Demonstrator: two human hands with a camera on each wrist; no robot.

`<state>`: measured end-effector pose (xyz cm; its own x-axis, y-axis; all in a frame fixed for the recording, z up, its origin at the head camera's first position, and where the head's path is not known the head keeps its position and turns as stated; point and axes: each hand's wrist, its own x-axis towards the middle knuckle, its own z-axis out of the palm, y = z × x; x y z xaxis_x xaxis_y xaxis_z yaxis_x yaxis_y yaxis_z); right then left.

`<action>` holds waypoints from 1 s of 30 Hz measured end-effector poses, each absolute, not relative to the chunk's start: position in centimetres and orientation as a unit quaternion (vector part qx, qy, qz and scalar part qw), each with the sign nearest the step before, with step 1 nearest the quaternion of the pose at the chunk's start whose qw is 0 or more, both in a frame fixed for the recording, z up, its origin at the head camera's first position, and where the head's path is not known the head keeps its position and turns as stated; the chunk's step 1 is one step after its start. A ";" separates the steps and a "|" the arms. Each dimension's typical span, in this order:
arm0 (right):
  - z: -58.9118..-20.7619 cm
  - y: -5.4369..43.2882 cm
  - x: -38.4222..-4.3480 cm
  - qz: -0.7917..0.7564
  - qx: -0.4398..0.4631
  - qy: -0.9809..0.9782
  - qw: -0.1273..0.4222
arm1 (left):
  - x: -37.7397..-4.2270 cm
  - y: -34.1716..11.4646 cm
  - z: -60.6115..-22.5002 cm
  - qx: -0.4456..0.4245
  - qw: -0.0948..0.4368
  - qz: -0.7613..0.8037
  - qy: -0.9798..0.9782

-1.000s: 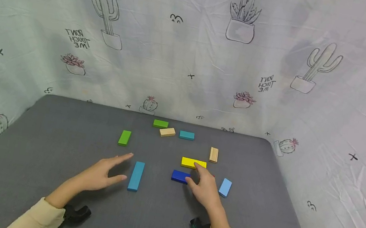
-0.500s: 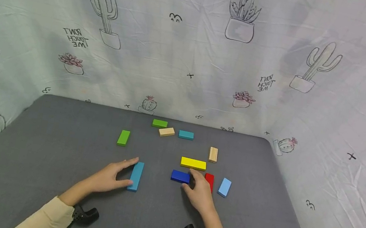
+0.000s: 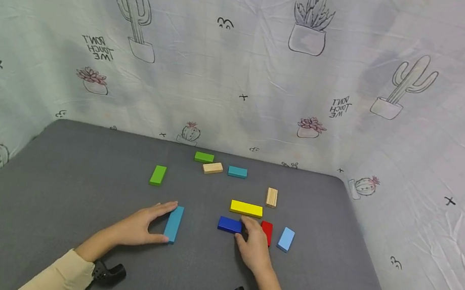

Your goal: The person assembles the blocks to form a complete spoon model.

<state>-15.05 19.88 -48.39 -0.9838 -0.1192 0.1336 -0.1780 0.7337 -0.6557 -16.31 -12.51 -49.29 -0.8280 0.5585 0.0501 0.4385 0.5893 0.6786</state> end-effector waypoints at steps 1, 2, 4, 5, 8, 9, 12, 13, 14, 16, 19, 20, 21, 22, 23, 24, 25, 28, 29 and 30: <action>-48.5 19.9 -15.1 0.354 0.079 -0.931 0.042 | -16.3 -12.5 -49.3 0.283 0.084 0.355 0.887; -48.6 19.9 -15.1 0.354 0.080 -0.931 0.045 | -16.2 -12.5 -49.3 0.287 0.083 0.354 0.886; -48.7 19.9 -15.2 0.354 0.080 -0.930 0.049 | -16.2 -12.6 -49.3 0.292 0.085 0.353 0.885; -48.7 19.9 -15.2 0.353 0.082 -0.930 0.052 | -16.2 -12.6 -49.3 0.294 0.086 0.352 0.885; -48.8 19.9 -15.2 0.351 0.086 -0.931 0.061 | -16.2 -12.7 -49.2 0.296 0.091 0.350 0.884; -48.9 19.9 -15.3 0.350 0.087 -0.931 0.063 | -16.2 -12.7 -49.2 0.295 0.094 0.348 0.885; -49.1 20.0 -15.2 0.347 0.088 -0.931 0.069 | -16.1 -12.7 -49.2 0.297 0.094 0.346 0.885; -49.1 20.0 -15.2 0.347 0.088 -0.931 0.071 | -16.0 -12.7 -49.2 0.296 0.093 0.346 0.885; -49.2 20.0 -15.2 0.347 0.088 -0.931 0.073 | -16.0 -12.7 -49.2 0.296 0.092 0.346 0.885; -49.3 20.1 -15.2 0.348 0.088 -0.930 0.076 | -16.0 -12.6 -49.3 0.298 0.088 0.346 0.885; -49.3 20.1 -15.2 0.353 0.085 -0.928 0.079 | -16.0 -12.6 -49.5 0.294 0.087 0.349 0.886; -49.3 20.1 -15.2 0.354 0.083 -0.928 0.079 | -16.0 -12.6 -49.5 0.293 0.085 0.350 0.886; -49.3 20.1 -15.2 0.356 0.083 -0.928 0.078 | -16.0 -12.6 -49.6 0.293 0.084 0.349 0.886; -49.2 20.1 -15.1 0.357 0.081 -0.927 0.077 | -16.0 -12.6 -49.7 0.293 0.082 0.348 0.887; -49.2 20.1 -15.1 0.359 0.079 -0.927 0.075 | -16.0 -12.6 -49.8 0.291 0.082 0.349 0.887; -49.2 20.1 -15.1 0.360 0.078 -0.927 0.074 | -16.0 -12.6 -49.8 0.291 0.079 0.349 0.887; -49.1 20.0 -15.1 0.362 0.077 -0.926 0.071 | -16.0 -12.6 -49.9 0.293 0.076 0.348 0.887; -49.1 19.9 -15.1 0.365 0.072 -0.926 0.068 | -16.1 -12.7 -50.0 0.297 0.068 0.349 0.886; -49.0 19.9 -15.0 0.367 0.072 -0.925 0.068 | -16.1 -12.7 -50.0 0.298 0.066 0.351 0.885; -49.0 19.9 -15.0 0.368 0.072 -0.925 0.069 | -16.1 -12.7 -50.0 0.299 0.064 0.352 0.885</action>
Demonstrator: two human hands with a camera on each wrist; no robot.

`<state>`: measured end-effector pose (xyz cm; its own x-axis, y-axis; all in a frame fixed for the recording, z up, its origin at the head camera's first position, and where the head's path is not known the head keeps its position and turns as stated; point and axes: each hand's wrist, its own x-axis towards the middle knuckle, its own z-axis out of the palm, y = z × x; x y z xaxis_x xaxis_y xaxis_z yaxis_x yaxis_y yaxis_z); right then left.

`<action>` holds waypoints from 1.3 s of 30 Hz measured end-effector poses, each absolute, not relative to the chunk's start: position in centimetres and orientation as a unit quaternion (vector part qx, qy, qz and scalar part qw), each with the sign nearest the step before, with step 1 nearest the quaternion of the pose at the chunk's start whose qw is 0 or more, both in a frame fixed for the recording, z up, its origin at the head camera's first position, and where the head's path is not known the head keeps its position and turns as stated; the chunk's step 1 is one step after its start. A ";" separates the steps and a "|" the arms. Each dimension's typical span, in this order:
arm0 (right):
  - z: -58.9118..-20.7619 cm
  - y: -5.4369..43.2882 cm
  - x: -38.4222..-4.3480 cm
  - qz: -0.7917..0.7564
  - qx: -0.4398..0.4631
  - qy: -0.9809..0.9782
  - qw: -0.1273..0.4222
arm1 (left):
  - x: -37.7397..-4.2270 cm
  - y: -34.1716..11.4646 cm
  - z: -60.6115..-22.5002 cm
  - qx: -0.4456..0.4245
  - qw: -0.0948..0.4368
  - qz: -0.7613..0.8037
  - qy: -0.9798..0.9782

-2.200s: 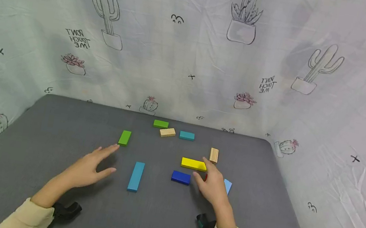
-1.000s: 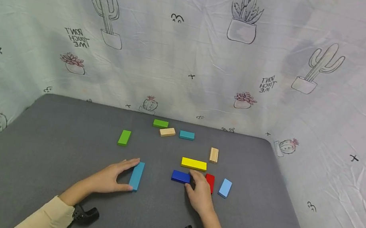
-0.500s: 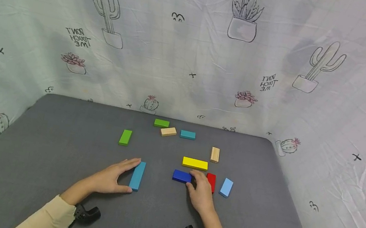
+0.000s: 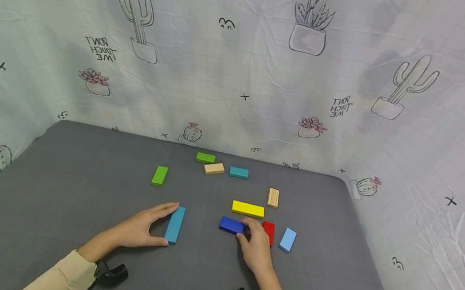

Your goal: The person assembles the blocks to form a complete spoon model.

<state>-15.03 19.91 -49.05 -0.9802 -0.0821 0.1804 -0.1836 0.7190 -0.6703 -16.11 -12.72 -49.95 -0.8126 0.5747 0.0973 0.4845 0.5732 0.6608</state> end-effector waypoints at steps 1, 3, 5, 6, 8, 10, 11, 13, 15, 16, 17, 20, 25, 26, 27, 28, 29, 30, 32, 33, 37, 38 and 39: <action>-49.1 19.9 -15.0 0.370 0.070 -0.924 0.069 | -16.1 -12.7 -50.0 0.300 0.062 0.353 0.884; -49.1 19.9 -15.0 0.376 0.067 -0.921 0.071 | -16.1 -12.7 -50.0 0.300 0.060 0.355 0.883; -49.1 19.9 -15.0 0.383 0.063 -0.919 0.073 | -16.1 -12.7 -50.0 0.299 0.058 0.356 0.883; -49.1 19.9 -15.0 0.386 0.062 -0.917 0.075 | -16.1 -12.7 -50.0 0.298 0.057 0.357 0.884; -49.0 19.8 -15.0 0.396 0.058 -0.913 0.076 | -16.1 -12.7 -50.0 0.297 0.055 0.358 0.884; -48.9 19.8 -15.0 0.408 0.053 -0.909 0.073 | -16.1 -12.7 -49.9 0.296 0.054 0.360 0.883; -48.9 19.8 -15.0 0.413 0.050 -0.906 0.072 | -16.0 -12.7 -49.9 0.295 0.053 0.361 0.883; -48.8 19.8 -15.0 0.422 0.046 -0.903 0.068 | -16.0 -12.7 -49.8 0.296 0.053 0.363 0.882; -48.7 19.8 -15.1 0.430 0.041 -0.900 0.063 | -16.0 -12.7 -49.7 0.295 0.053 0.364 0.882; -48.7 19.8 -15.1 0.431 0.039 -0.899 0.062 | -16.0 -12.7 -49.7 0.295 0.052 0.365 0.882; -48.7 19.8 -15.1 0.432 0.039 -0.899 0.061 | -15.9 -12.7 -49.7 0.294 0.053 0.366 0.881; -48.7 19.8 -15.2 0.438 0.036 -0.896 0.058 | -15.9 -12.7 -49.6 0.294 0.053 0.367 0.881; -48.6 19.6 -15.4 0.443 0.039 -0.894 0.059 | -15.9 -12.7 -49.5 0.289 0.053 0.370 0.881; -48.6 19.6 -15.5 0.446 0.040 -0.892 0.060 | -15.8 -12.7 -49.5 0.288 0.054 0.370 0.882; -48.5 19.5 -15.6 0.448 0.042 -0.891 0.061 | -15.8 -12.6 -49.5 0.287 0.053 0.371 0.882; -48.5 19.4 -15.6 0.450 0.043 -0.890 0.061 | -15.8 -12.6 -49.5 0.286 0.052 0.372 0.881; -48.4 19.3 -15.7 0.451 0.047 -0.889 0.062 | -15.8 -12.6 -49.5 0.285 0.051 0.374 0.881; -48.4 19.2 -15.7 0.455 0.047 -0.887 0.062 | -15.8 -12.5 -49.4 0.284 0.052 0.377 0.880; -48.3 19.1 -15.9 0.460 0.047 -0.885 0.061 | -15.7 -12.4 -49.3 0.283 0.052 0.383 0.878; -48.3 19.0 -16.0 0.462 0.046 -0.884 0.060 | -15.6 -12.3 -49.2 0.284 0.052 0.387 0.876; -48.3 18.7 -16.5 0.476 0.046 -0.877 0.055 | -15.5 -11.6 -49.1 0.289 0.053 0.394 0.871; -48.3 18.6 -16.6 0.481 0.045 -0.874 0.052 | -15.4 -11.4 -49.1 0.291 0.055 0.395 0.870; -48.2 18.5 -16.7 0.485 0.045 -0.872 0.050 | -15.4 -11.2 -49.0 0.294 0.055 0.396 0.868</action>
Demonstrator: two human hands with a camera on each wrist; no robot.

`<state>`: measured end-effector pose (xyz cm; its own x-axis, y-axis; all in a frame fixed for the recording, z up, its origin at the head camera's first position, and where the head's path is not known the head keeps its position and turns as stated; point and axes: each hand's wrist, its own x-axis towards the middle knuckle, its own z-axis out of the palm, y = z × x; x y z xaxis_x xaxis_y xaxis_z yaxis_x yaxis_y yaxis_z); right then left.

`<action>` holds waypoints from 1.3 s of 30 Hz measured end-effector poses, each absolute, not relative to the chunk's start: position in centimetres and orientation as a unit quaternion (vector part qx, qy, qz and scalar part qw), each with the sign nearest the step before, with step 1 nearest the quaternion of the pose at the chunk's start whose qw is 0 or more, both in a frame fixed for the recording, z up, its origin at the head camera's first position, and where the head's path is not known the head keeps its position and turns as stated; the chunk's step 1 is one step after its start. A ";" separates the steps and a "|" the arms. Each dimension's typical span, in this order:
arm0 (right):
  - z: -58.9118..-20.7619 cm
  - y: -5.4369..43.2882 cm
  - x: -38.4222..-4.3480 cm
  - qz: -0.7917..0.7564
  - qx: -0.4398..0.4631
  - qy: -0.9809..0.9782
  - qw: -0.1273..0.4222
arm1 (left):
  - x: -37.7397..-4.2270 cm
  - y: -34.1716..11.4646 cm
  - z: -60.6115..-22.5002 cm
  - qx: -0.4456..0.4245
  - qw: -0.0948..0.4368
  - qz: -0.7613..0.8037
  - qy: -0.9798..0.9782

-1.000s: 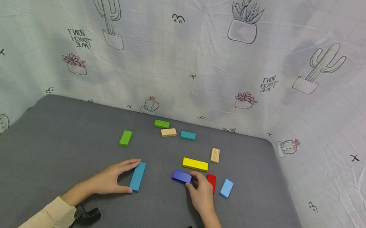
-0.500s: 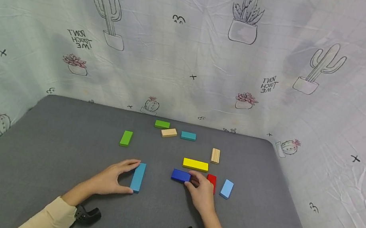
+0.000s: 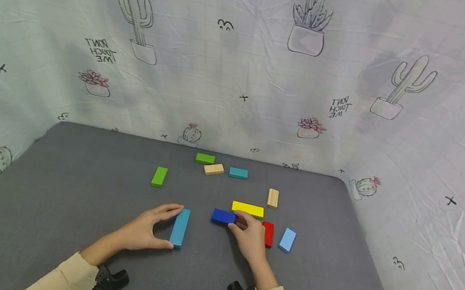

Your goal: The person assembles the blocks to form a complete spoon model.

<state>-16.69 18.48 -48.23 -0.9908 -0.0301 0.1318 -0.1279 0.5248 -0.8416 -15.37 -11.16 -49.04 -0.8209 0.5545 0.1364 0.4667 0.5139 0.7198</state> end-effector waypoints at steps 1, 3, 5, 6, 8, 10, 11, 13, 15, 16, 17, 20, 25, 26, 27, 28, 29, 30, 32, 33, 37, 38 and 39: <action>-48.2 18.3 -16.8 0.489 0.047 -0.870 0.049 | -15.3 -10.9 -49.0 0.296 0.058 0.397 0.867; -48.2 18.0 -17.0 0.494 0.047 -0.867 0.043 | -15.3 -10.5 -49.0 0.300 0.062 0.400 0.864; -48.2 17.6 -17.3 0.497 0.049 -0.865 0.040 | -15.2 -10.0 -48.9 0.304 0.065 0.401 0.862; -48.3 17.4 -17.4 0.497 0.049 -0.865 0.038 | -15.2 -9.7 -48.9 0.306 0.064 0.401 0.861; -48.3 17.0 -17.7 0.497 0.052 -0.866 0.036 | -15.2 -9.2 -49.0 0.310 0.061 0.398 0.861; -48.4 16.5 -17.9 0.497 0.057 -0.865 0.035 | -15.3 -8.7 -48.9 0.315 0.057 0.394 0.862; -48.4 16.3 -18.0 0.499 0.057 -0.864 0.032 | -15.3 -8.5 -48.8 0.317 0.056 0.392 0.862; -48.4 15.9 -18.3 0.500 0.063 -0.863 0.029 | -15.4 -8.0 -48.8 0.324 0.054 0.384 0.863; -48.4 15.5 -18.5 0.500 0.067 -0.863 0.027 | -15.4 -7.7 -48.6 0.329 0.055 0.379 0.863; -48.4 15.4 -18.6 0.499 0.070 -0.863 0.025 | -15.4 -7.5 -48.5 0.332 0.056 0.376 0.863; -48.4 15.2 -18.7 0.501 0.071 -0.862 0.023 | -15.4 -7.3 -48.4 0.334 0.058 0.374 0.863; -48.6 15.0 -19.1 0.498 0.083 -0.863 0.021 | -15.5 -6.9 -48.3 0.335 0.063 0.362 0.868; -48.9 14.7 -19.6 0.500 0.090 -0.861 0.007 | -15.5 -6.5 -48.4 0.323 0.072 0.345 0.878; -48.9 14.7 -19.6 0.501 0.087 -0.861 0.002 | -15.5 -6.4 -48.5 0.321 0.072 0.342 0.880; -49.0 14.7 -19.7 0.500 0.085 -0.862 -0.002 | -15.5 -6.4 -48.6 0.320 0.071 0.340 0.882; -49.0 14.7 -19.7 0.500 0.084 -0.862 -0.005 | -15.5 -6.4 -48.6 0.319 0.070 0.337 0.883; -49.0 14.7 -19.7 0.497 0.087 -0.864 -0.007 | -15.5 -6.4 -48.7 0.318 0.070 0.336 0.884; -49.0 14.7 -19.8 0.494 0.086 -0.865 -0.009 | -15.5 -6.3 -48.7 0.318 0.068 0.335 0.884; -49.1 14.7 -19.8 0.486 0.090 -0.869 -0.009 | -15.4 -6.3 -48.8 0.317 0.066 0.334 0.885; -49.1 14.7 -19.9 0.481 0.093 -0.872 -0.008 | -15.4 -6.3 -48.8 0.317 0.065 0.333 0.886; -49.1 14.7 -19.9 0.468 0.101 -0.878 -0.003 | -15.4 -6.4 -48.8 0.317 0.061 0.326 0.888; -49.1 14.7 -19.9 0.465 0.104 -0.879 -0.001 | -15.4 -6.4 -48.9 0.319 0.059 0.325 0.889; -49.2 14.7 -19.9 0.463 0.106 -0.880 0.000 | -15.4 -6.4 -48.9 0.319 0.057 0.322 0.889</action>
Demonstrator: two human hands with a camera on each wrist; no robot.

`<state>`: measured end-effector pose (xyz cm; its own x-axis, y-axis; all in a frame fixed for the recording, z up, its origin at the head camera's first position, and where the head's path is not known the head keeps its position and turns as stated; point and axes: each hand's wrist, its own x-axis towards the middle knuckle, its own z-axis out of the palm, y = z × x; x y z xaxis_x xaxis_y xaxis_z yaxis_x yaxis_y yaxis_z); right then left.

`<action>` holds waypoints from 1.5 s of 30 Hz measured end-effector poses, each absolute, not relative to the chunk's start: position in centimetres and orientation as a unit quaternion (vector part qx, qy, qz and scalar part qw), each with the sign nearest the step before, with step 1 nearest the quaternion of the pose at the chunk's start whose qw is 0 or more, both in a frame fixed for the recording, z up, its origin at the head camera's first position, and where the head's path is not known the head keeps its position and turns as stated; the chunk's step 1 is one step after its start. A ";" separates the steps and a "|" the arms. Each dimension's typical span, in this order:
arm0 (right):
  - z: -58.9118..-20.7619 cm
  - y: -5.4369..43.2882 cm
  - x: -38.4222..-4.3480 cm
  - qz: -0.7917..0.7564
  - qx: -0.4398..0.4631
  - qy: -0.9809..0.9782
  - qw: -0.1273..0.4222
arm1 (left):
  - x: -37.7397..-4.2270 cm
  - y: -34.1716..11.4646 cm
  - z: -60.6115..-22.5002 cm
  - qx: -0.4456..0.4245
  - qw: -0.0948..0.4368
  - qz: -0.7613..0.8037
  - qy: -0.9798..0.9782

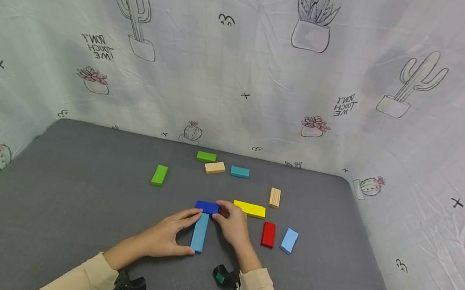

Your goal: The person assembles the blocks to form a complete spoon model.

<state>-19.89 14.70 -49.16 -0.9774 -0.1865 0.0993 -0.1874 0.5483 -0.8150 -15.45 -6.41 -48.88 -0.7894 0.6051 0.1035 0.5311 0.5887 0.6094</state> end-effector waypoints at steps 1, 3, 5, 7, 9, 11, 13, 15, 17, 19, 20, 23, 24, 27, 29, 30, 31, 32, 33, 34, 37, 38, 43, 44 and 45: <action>-49.2 14.7 -19.9 0.461 0.108 -0.881 0.002 | -15.5 -6.4 -48.9 0.321 0.056 0.319 0.890; -49.2 14.7 -19.8 0.455 0.112 -0.883 0.006 | -15.5 -6.5 -49.0 0.323 0.054 0.316 0.890; -49.3 14.7 -19.8 0.446 0.115 -0.888 0.013 | -15.5 -6.5 -49.1 0.326 0.052 0.314 0.890; -49.2 14.6 -19.8 0.438 0.115 -0.891 0.018 | -15.6 -6.6 -49.2 0.329 0.051 0.313 0.889; -49.2 14.6 -19.8 0.430 0.117 -0.895 0.024 | -15.6 -6.6 -49.2 0.332 0.049 0.312 0.889; -49.2 14.5 -19.8 0.423 0.119 -0.898 0.028 | -15.6 -6.6 -49.3 0.334 0.047 0.310 0.889; -49.2 14.5 -19.8 0.410 0.124 -0.903 0.033 | -15.6 -6.6 -49.4 0.337 0.044 0.308 0.889; -49.2 14.5 -19.8 0.396 0.132 -0.908 0.038 | -15.6 -6.6 -49.4 0.339 0.044 0.305 0.889; -49.2 14.5 -19.7 0.378 0.144 -0.913 0.047 | -15.6 -6.6 -49.4 0.342 0.041 0.303 0.889; -49.2 14.6 -19.7 0.363 0.153 -0.917 0.054 | -15.5 -6.6 -49.4 0.345 0.040 0.300 0.888; -49.2 14.6 -19.7 0.359 0.159 -0.918 0.058 | -15.5 -6.6 -49.4 0.346 0.039 0.300 0.888; -49.3 14.6 -19.6 0.345 0.167 -0.921 0.063 | -15.5 -6.6 -49.3 0.350 0.034 0.292 0.889; -49.3 14.5 -19.6 0.345 0.168 -0.921 0.064 | -15.5 -6.6 -49.3 0.351 0.032 0.291 0.889; -49.3 14.5 -19.6 0.345 0.168 -0.921 0.062 | -15.5 -6.6 -49.4 0.355 0.024 0.285 0.890; -49.4 14.5 -19.6 0.347 0.166 -0.921 0.061 | -15.5 -6.6 -49.5 0.358 0.020 0.283 0.889; -49.4 14.5 -19.5 0.349 0.167 -0.920 0.060 | -15.5 -6.6 -49.5 0.360 0.019 0.283 0.889; -49.4 14.5 -19.5 0.350 0.166 -0.920 0.060 | -15.5 -6.6 -49.5 0.362 0.018 0.283 0.888; -49.4 14.5 -19.5 0.351 0.167 -0.919 0.060 | -15.6 -6.6 -49.5 0.363 0.017 0.283 0.888; -49.4 14.5 -19.6 0.352 0.167 -0.919 0.059 | -15.6 -6.5 -49.4 0.363 0.016 0.283 0.887; -49.4 14.5 -19.6 0.353 0.167 -0.919 0.060 | -15.7 -6.5 -49.4 0.363 0.015 0.285 0.887; -49.4 14.6 -19.6 0.354 0.168 -0.918 0.061 | -16.0 -6.4 -49.2 0.360 0.009 0.286 0.888; -49.4 14.6 -19.7 0.353 0.168 -0.918 0.062 | -16.1 -6.3 -49.2 0.359 0.007 0.287 0.888; -49.6 14.7 -19.7 0.353 0.171 -0.918 0.060 | -16.7 -6.0 -49.0 0.352 0.016 0.283 0.892; -49.6 14.7 -19.7 0.353 0.171 -0.918 0.059 | -16.7 -6.0 -48.9 0.350 0.020 0.279 0.894; -49.6 14.7 -19.7 0.354 0.172 -0.918 0.059 | -16.8 -6.0 -49.0 0.348 0.023 0.276 0.896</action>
<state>-19.68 14.69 -49.57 -0.9341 -0.2735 0.2293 -0.3567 0.6905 -0.6292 -16.81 -6.00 -48.96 -0.7565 0.6364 0.1505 0.6106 0.6050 0.5111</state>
